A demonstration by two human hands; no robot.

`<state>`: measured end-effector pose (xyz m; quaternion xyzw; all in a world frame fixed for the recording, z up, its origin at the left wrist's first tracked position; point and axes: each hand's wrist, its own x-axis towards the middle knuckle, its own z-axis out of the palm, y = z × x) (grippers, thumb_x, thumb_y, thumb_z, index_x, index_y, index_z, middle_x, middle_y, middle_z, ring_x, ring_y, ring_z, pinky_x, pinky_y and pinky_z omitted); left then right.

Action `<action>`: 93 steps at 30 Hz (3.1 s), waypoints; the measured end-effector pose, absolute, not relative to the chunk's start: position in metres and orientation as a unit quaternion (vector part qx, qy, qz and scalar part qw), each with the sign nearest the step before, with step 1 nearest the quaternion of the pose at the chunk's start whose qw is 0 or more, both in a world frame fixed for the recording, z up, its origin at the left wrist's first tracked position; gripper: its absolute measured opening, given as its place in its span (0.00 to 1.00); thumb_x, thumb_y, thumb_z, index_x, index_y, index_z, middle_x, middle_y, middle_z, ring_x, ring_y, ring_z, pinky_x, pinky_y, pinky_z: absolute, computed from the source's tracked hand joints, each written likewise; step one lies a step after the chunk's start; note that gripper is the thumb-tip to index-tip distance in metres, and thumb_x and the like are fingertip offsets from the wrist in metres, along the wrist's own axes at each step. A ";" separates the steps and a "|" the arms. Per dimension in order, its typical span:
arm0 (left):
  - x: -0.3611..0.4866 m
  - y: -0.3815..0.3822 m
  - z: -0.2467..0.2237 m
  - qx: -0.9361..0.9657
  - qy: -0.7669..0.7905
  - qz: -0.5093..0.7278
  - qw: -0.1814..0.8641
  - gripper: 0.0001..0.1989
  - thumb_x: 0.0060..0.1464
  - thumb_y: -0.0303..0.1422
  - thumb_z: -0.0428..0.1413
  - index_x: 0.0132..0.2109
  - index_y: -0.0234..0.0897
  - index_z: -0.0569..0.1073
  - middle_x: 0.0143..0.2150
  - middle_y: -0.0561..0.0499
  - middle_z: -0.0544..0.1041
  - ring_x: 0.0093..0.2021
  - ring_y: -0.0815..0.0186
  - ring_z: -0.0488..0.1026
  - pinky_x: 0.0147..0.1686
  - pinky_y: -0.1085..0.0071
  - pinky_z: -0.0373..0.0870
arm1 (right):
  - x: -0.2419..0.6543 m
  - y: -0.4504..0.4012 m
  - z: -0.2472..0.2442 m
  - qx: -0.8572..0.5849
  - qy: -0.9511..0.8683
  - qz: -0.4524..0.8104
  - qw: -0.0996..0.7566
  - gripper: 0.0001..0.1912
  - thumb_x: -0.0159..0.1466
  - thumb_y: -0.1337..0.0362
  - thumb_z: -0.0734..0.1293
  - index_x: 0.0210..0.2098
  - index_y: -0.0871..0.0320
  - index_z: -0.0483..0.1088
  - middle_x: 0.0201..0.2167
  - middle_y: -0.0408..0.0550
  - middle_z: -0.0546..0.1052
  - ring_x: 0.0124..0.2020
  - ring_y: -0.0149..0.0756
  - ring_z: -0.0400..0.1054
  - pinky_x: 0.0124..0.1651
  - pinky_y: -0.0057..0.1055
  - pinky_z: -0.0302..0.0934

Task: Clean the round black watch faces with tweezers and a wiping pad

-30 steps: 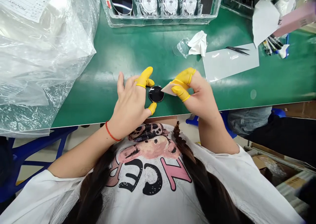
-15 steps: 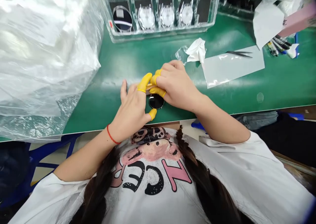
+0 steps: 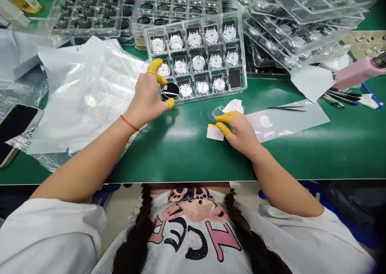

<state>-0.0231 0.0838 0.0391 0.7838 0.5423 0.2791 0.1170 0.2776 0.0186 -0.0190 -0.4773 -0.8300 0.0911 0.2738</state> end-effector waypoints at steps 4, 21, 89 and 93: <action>0.018 0.120 0.031 0.821 0.481 0.288 0.105 0.33 0.47 0.28 0.62 0.60 0.34 0.64 0.55 0.41 0.73 0.55 0.52 0.69 0.61 0.53 0.65 | 0.266 0.014 -0.016 -0.425 -0.871 0.089 0.231 0.18 0.73 0.58 0.58 0.42 0.59 0.77 0.36 0.53 0.80 0.39 0.42 0.70 0.43 0.41 0.64; 0.056 0.140 0.046 0.842 0.537 0.055 -0.016 0.11 0.60 0.31 0.55 0.46 0.34 0.79 0.43 0.40 0.79 0.50 0.49 0.74 0.53 0.50 0.68 | 0.261 -0.002 -0.001 -0.360 -0.917 0.015 0.168 0.16 0.73 0.61 0.60 0.35 0.60 0.76 0.34 0.50 0.78 0.38 0.39 0.65 0.48 0.37 0.54; 0.017 -0.043 0.011 0.510 0.494 0.360 0.605 0.27 0.47 0.33 0.65 0.53 0.39 0.66 0.37 0.54 0.79 0.34 0.69 0.77 0.38 0.72 0.77 | 0.249 0.006 0.035 -0.485 -0.801 0.094 0.339 0.07 0.68 0.57 0.68 0.39 0.53 0.75 0.39 0.48 0.78 0.44 0.41 0.70 0.50 0.45 0.64; 0.017 -0.044 0.006 0.560 0.504 0.348 0.558 0.27 0.44 0.30 0.65 0.54 0.40 0.70 0.41 0.52 0.81 0.38 0.65 0.78 0.38 0.70 0.77 | 0.198 -0.028 0.025 -0.324 -0.902 0.122 0.259 0.14 0.72 0.61 0.60 0.40 0.50 0.78 0.40 0.47 0.77 0.46 0.39 0.66 0.49 0.41 0.62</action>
